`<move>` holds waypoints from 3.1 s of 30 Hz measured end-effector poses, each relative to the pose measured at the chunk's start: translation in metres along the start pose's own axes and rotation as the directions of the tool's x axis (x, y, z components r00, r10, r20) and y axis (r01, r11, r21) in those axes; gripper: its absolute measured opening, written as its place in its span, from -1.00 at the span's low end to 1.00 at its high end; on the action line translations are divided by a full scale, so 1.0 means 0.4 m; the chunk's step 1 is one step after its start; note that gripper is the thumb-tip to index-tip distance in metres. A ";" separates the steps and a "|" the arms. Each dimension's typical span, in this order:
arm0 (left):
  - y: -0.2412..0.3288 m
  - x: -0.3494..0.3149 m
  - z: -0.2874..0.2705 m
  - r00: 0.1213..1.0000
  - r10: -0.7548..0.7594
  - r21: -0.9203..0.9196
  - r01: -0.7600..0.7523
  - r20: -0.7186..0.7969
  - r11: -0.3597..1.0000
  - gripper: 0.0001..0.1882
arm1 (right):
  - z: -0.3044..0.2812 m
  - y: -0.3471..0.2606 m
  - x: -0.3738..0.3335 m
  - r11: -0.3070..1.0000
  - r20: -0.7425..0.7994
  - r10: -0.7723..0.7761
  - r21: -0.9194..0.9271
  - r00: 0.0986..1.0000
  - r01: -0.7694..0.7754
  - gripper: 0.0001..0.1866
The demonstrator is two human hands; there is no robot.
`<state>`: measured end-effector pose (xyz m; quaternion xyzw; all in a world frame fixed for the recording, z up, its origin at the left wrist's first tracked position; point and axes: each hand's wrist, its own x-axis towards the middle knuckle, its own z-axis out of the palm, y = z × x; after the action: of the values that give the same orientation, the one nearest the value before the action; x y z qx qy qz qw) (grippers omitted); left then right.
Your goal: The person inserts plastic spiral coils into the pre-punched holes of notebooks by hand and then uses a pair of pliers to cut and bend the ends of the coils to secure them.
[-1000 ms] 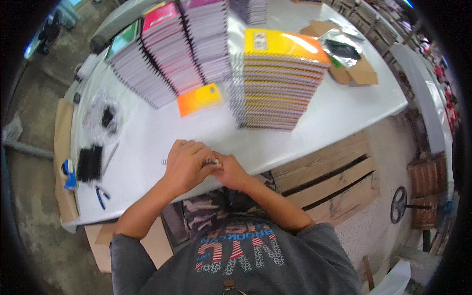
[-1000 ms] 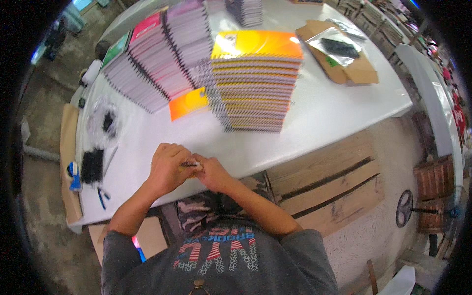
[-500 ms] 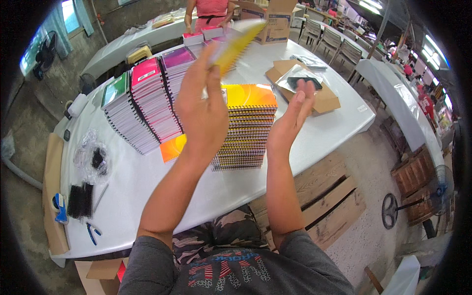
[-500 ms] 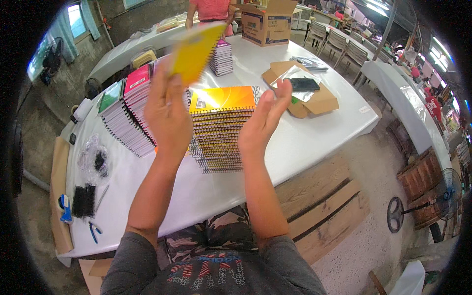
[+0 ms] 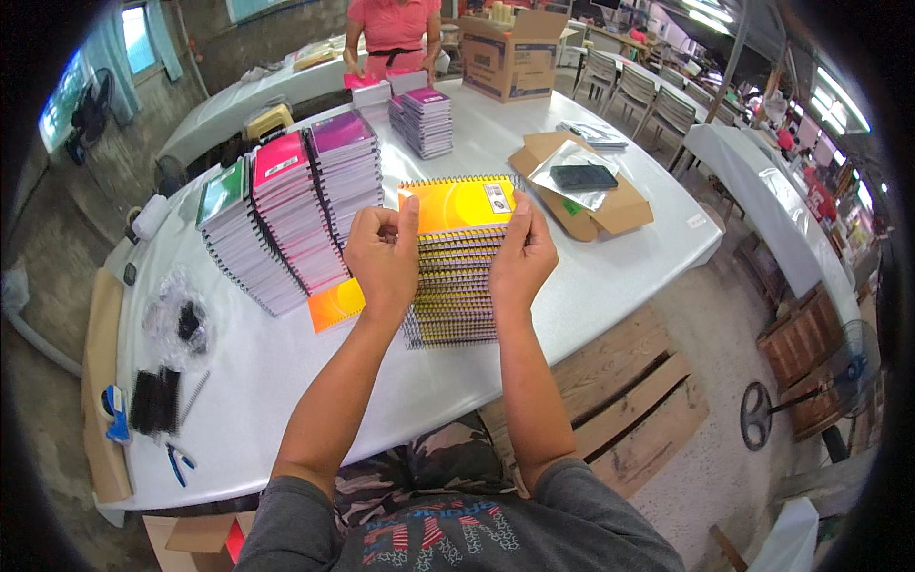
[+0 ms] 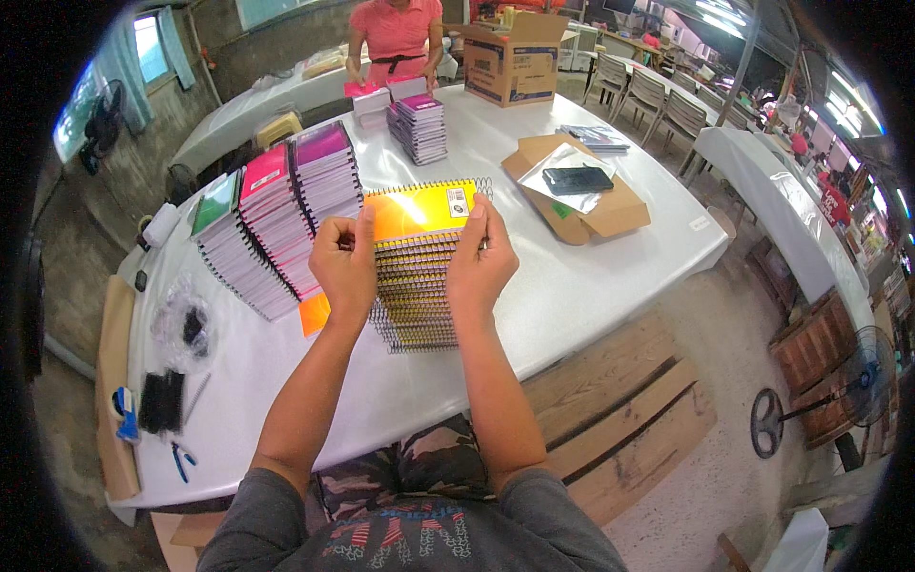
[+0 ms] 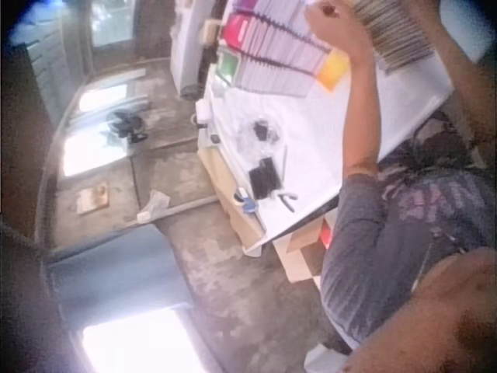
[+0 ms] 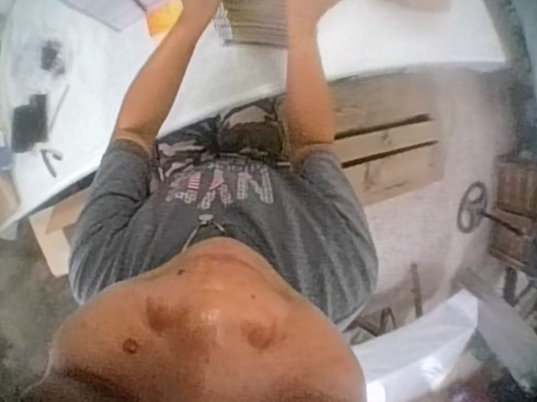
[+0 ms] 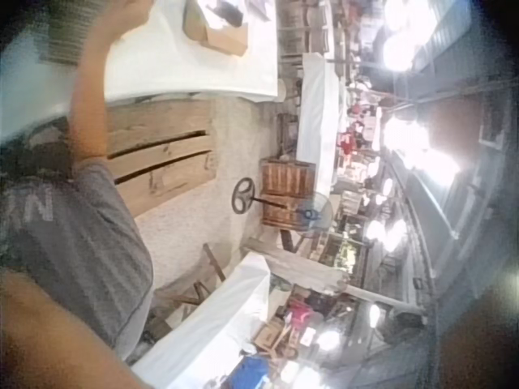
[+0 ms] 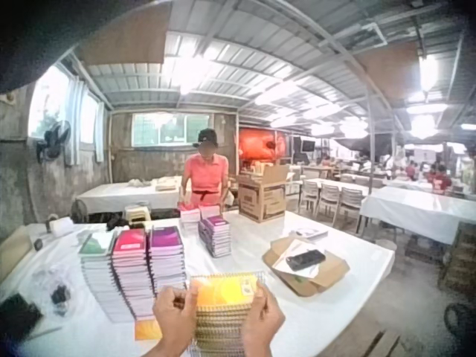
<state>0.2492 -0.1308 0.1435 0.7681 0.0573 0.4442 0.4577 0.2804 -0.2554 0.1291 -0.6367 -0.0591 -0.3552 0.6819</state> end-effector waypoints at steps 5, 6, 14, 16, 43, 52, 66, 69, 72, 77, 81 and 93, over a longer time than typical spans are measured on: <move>-0.032 0.019 -0.029 0.991 -0.097 -0.127 0.084 -0.097 0.988 -0.67 | -0.004 0.013 0.007 0.999 -0.007 -0.036 -0.014 0.999 0.036 -0.71; -0.066 0.049 -0.050 0.981 -0.052 -0.175 0.018 -0.189 0.984 -0.73 | -0.008 0.017 0.013 1.000 0.013 -0.025 -0.015 1.000 0.025 -0.71; -0.435 -0.045 -0.217 0.718 -0.007 0.449 -0.428 0.696 0.785 -0.72 | -0.047 -0.063 -0.022 0.849 0.018 -0.480 -0.241 0.877 0.470 -0.79; -0.466 -0.092 -0.230 0.717 -0.101 0.548 -0.425 0.689 0.721 -0.72 | -0.048 -0.077 -0.078 0.816 0.048 -0.559 -0.149 0.828 0.559 -0.80; -0.370 -0.409 -0.420 0.787 -0.549 -0.043 0.582 0.282 0.812 -0.68 | 0.016 0.177 -0.505 0.759 0.939 0.257 -0.050 0.229 -0.649 -0.71; -0.589 -0.216 -0.871 0.979 -0.171 0.981 0.137 -0.112 0.140 -0.76 | 0.013 0.153 -0.498 0.866 0.939 0.261 -0.125 0.224 -0.484 -0.68; -0.318 -0.279 -0.575 0.682 -0.473 0.418 0.261 0.558 0.870 -0.67 | 0.001 0.160 -0.492 0.860 0.933 0.265 -0.115 0.242 -0.498 -0.69; -0.324 -0.272 -0.566 0.673 -0.474 0.419 0.259 0.568 0.870 -0.66 | 0.005 0.148 -0.491 0.847 0.934 0.277 -0.126 0.227 -0.517 -0.70; -0.326 -0.263 -0.558 0.692 -0.476 0.450 0.239 0.543 0.860 -0.71 | 0.005 0.144 -0.491 0.814 0.933 0.303 -0.148 0.193 -0.561 -0.71; -0.341 -0.214 -0.574 0.629 -0.386 0.198 0.350 0.674 0.916 -0.82 | 0.002 0.165 -0.489 0.839 0.954 0.242 -0.114 0.177 -0.531 -0.71; -0.301 -0.186 -0.561 0.698 -0.153 0.220 -0.007 0.700 0.976 -0.83 | -0.003 0.172 -0.497 0.813 0.942 0.284 -0.136 0.181 -0.566 -0.71; -0.243 -0.188 -0.525 0.491 -0.244 0.489 -0.467 0.836 0.737 -0.80 | -0.010 0.158 -0.504 0.925 0.957 0.166 -0.066 0.239 -0.375 -0.71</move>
<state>0.0809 0.0247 0.0617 0.9930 -0.0799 -0.0219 0.0840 0.1649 -0.1806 -0.0315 -0.6583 -0.3713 0.2222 0.6160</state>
